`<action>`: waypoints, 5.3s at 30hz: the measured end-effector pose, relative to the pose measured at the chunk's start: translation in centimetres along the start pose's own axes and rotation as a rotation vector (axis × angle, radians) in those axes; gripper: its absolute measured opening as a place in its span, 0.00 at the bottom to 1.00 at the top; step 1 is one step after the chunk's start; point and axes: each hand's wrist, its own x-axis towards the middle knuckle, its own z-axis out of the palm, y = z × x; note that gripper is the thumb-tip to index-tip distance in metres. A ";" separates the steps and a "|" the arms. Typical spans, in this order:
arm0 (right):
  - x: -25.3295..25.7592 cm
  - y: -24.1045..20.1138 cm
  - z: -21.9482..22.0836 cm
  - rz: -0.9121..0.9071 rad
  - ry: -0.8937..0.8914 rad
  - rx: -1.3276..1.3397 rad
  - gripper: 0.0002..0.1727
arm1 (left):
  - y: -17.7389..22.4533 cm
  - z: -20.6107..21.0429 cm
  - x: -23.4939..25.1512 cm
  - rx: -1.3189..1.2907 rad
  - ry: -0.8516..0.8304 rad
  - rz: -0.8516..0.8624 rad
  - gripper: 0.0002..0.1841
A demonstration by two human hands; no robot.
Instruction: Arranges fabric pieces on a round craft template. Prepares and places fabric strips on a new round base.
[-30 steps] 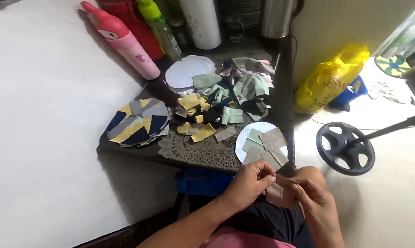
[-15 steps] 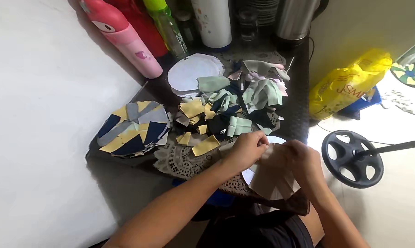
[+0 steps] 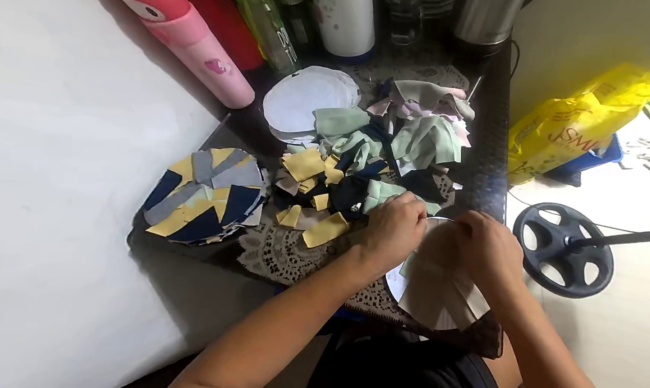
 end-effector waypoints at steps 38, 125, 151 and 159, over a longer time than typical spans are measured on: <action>-4.0 6.1 0.9 -0.217 0.471 0.221 0.14 | 4.8 4.3 -5.3 0.216 -0.143 0.104 0.43; -23.2 4.9 6.5 0.020 0.364 1.090 0.04 | 7.1 4.7 -17.8 -0.672 -0.186 0.059 0.05; -23.7 8.2 4.3 0.048 0.205 0.928 0.06 | 6.3 5.7 -18.3 -0.749 -0.555 -0.402 0.16; -25.3 5.7 6.4 -0.292 0.321 0.481 0.11 | 6.4 5.2 -18.7 -1.508 -0.764 -0.787 0.15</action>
